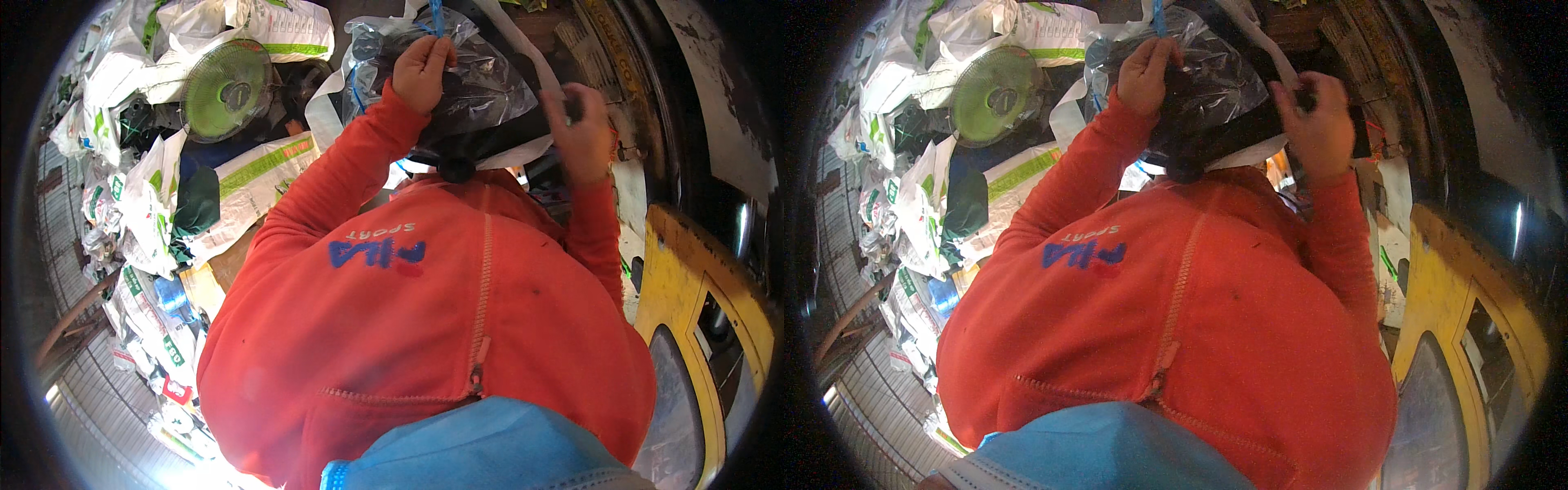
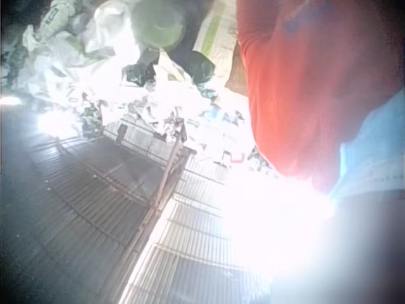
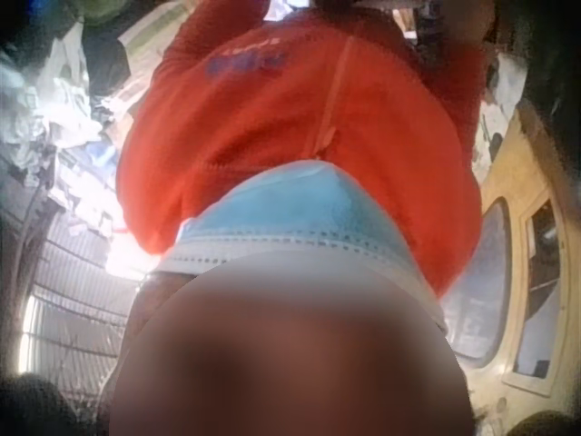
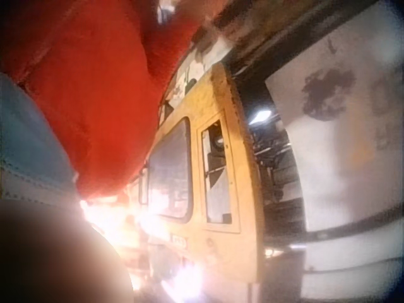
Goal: The person repeatedly opens a white sack containing dark items, adjusts the contents, and ties the sack closed using blue plastic straps. The person also briefly opens the door of a yellow vehicle and places a strap inside before returning to the sack.
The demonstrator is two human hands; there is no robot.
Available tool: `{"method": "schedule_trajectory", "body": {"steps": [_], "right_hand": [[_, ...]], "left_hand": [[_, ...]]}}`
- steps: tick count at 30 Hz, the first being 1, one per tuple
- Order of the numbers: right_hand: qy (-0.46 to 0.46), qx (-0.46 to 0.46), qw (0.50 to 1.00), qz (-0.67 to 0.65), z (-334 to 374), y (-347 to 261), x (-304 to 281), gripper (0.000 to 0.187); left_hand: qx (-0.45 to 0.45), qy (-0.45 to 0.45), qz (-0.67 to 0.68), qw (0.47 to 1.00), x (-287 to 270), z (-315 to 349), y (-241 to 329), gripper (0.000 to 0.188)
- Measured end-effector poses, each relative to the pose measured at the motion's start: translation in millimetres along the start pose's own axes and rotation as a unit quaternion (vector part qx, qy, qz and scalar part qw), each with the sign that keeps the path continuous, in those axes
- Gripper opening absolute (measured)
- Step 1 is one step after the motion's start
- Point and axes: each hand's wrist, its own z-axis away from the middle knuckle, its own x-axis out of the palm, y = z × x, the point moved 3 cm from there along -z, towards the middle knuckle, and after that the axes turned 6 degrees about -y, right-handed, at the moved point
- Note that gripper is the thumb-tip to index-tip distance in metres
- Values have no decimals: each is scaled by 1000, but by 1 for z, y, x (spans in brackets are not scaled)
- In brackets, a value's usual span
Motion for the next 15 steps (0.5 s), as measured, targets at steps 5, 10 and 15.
{"method": "schedule_trajectory", "body": {"steps": [5, 10, 15], "right_hand": [[-147, -136, 979, 43, -23, -13, 71, 44], [-183, -172, 963, 100, -28, -21, 92, 53], [-193, -154, 959, 141, -24, -25, 92, 51]], "left_hand": [[-49, 8, 9, 999, -7, 2, 7, 25], [-70, 66, 115, 989, -10, 0, 15, 27], [-88, 88, 108, 986, -6, 11, 20, 24]]}}
